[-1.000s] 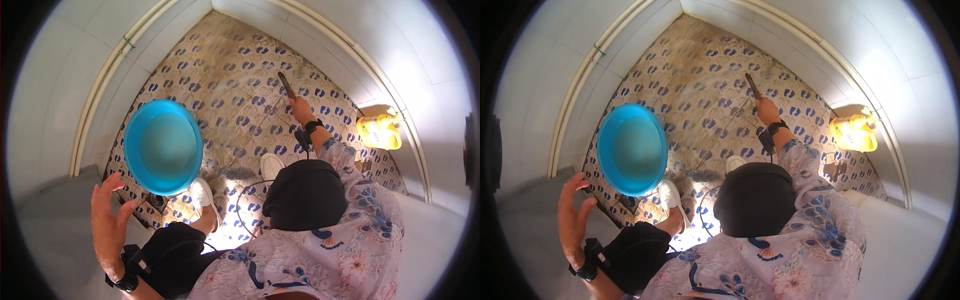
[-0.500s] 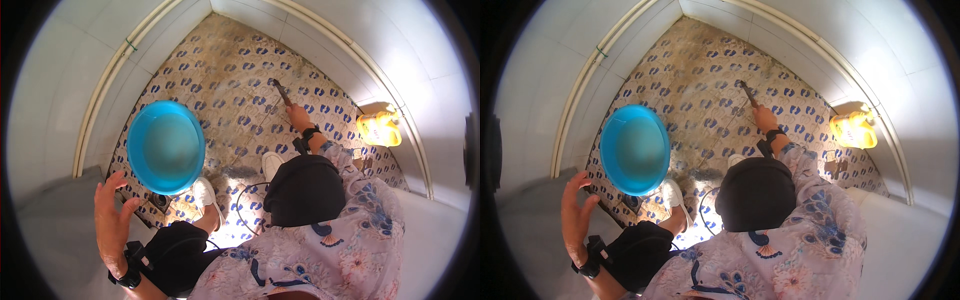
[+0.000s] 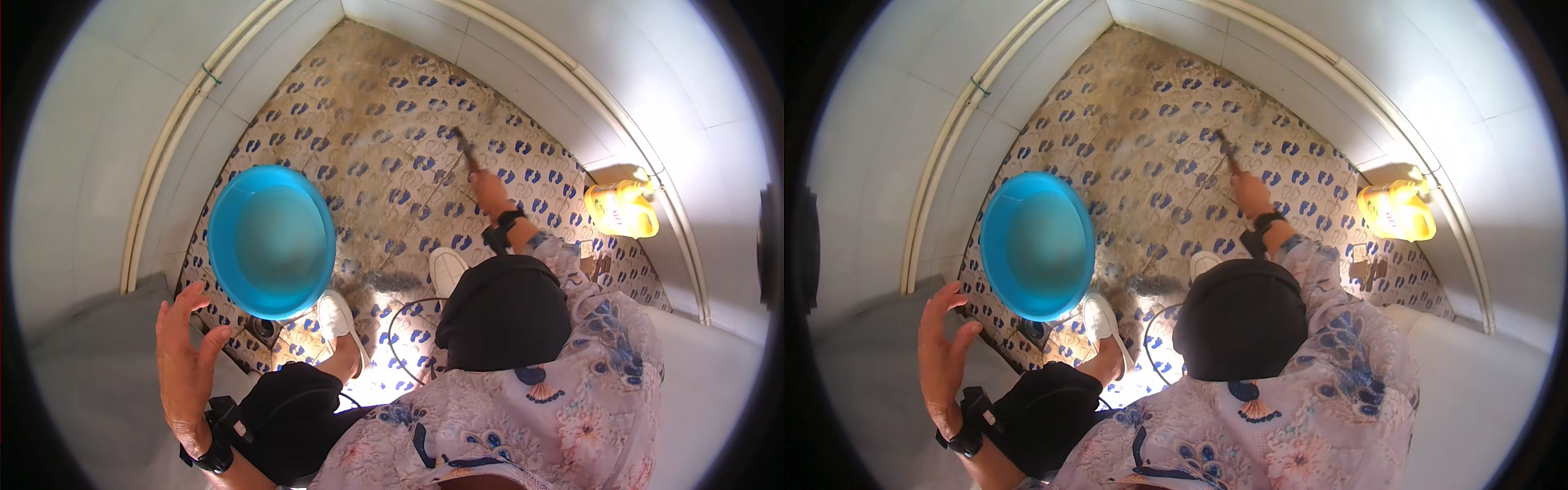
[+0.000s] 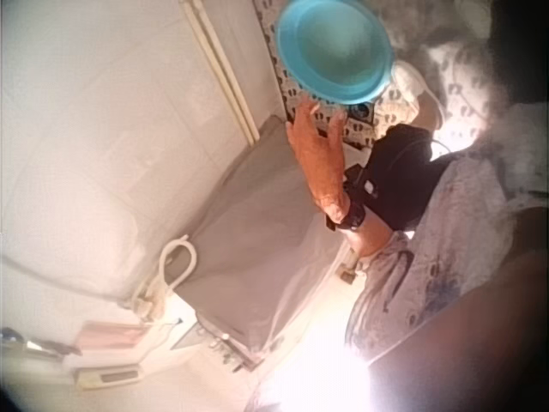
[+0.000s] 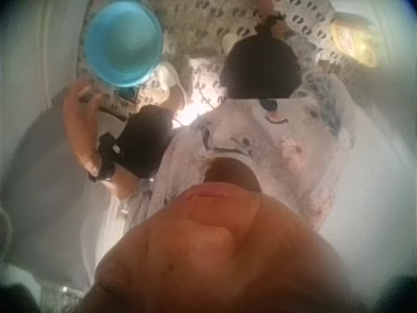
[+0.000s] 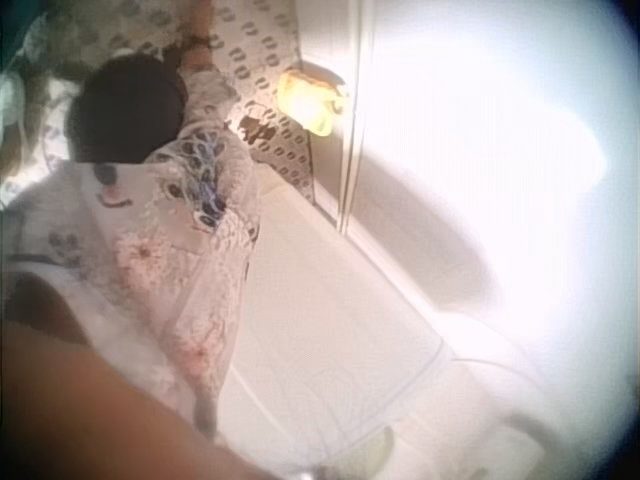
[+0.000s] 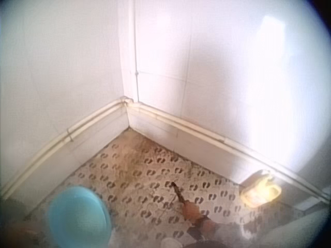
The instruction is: The person scrubs a tiled floor using a hand brush. They pour water from a blue plastic bowl onto the tiles and then use the brush to scrub the surface.
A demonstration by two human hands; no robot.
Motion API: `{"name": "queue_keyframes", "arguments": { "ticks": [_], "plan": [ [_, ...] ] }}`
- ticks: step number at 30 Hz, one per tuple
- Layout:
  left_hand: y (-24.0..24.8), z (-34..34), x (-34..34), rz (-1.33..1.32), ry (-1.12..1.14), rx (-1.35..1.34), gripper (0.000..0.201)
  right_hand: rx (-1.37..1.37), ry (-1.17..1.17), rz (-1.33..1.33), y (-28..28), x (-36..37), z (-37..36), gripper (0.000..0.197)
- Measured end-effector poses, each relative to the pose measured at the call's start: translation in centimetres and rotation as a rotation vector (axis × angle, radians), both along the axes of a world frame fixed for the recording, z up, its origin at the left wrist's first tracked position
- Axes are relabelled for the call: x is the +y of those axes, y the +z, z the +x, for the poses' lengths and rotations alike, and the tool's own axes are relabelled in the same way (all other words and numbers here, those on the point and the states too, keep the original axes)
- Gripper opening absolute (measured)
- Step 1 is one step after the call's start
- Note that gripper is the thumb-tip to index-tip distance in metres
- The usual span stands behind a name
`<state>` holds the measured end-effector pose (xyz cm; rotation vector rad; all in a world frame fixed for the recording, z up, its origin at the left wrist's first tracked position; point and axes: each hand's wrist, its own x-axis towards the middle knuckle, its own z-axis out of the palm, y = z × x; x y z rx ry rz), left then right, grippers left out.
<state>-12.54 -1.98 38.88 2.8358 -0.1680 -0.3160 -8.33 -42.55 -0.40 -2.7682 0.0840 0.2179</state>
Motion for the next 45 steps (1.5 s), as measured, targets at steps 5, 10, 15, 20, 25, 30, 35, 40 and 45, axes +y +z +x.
{"name": "queue_keyframes", "arguments": {
  "ticks": [5, 10, 15, 20, 25, 30, 35, 40, 45],
  "plan": [
    [-0.3, 0.4, -0.6, 0.014, -0.087, -0.030, 0.048, 0.225, 0.067, 0.353, 3.0, 9.0, -2.3, 0.031],
    [-0.4, -0.1, -0.2, 0.057, -0.050, 0.000, 0.049, 0.704, -0.068, 0.606, 5.7, 7.1, 0.2, 0.039],
    [-0.3, 0.3, -0.3, 0.044, -0.014, -0.007, 0.048, 0.505, -0.326, 0.903, 3.5, 5.2, 0.4, 0.043],
    [-0.2, 0.1, -0.8, 0.058, -0.042, 0.008, 0.047, 0.387, -0.270, 0.949, 3.1, 4.1, 0.6, 0.043],
    [-0.3, 0.4, -1.2, 0.054, -0.039, 0.015, 0.046, 0.128, -0.283, 0.646, 0.8, 0.9, -0.2, 0.053],
    [-0.3, 0.4, -0.7, 0.052, -0.045, 0.028, 0.050, 0.201, -0.295, 0.647, 2.0, 2.3, -0.3, 0.056],
    [-0.3, 0.5, -0.8, 0.046, -0.047, 0.029, 0.050, 0.000, -0.331, 0.503, 2.6, 1.1, -0.6, 0.056],
    [-0.3, 0.4, -0.7, 0.043, -0.018, 0.025, 0.050, -0.012, -0.285, 0.207, 2.1, -0.2, -2.8, 0.054],
    [-0.2, 0.4, -1.1, 0.020, -0.058, -0.006, 0.049, 0.217, 0.219, 0.189, 3.9, 8.8, -4.0, 0.055]
  ]
}}
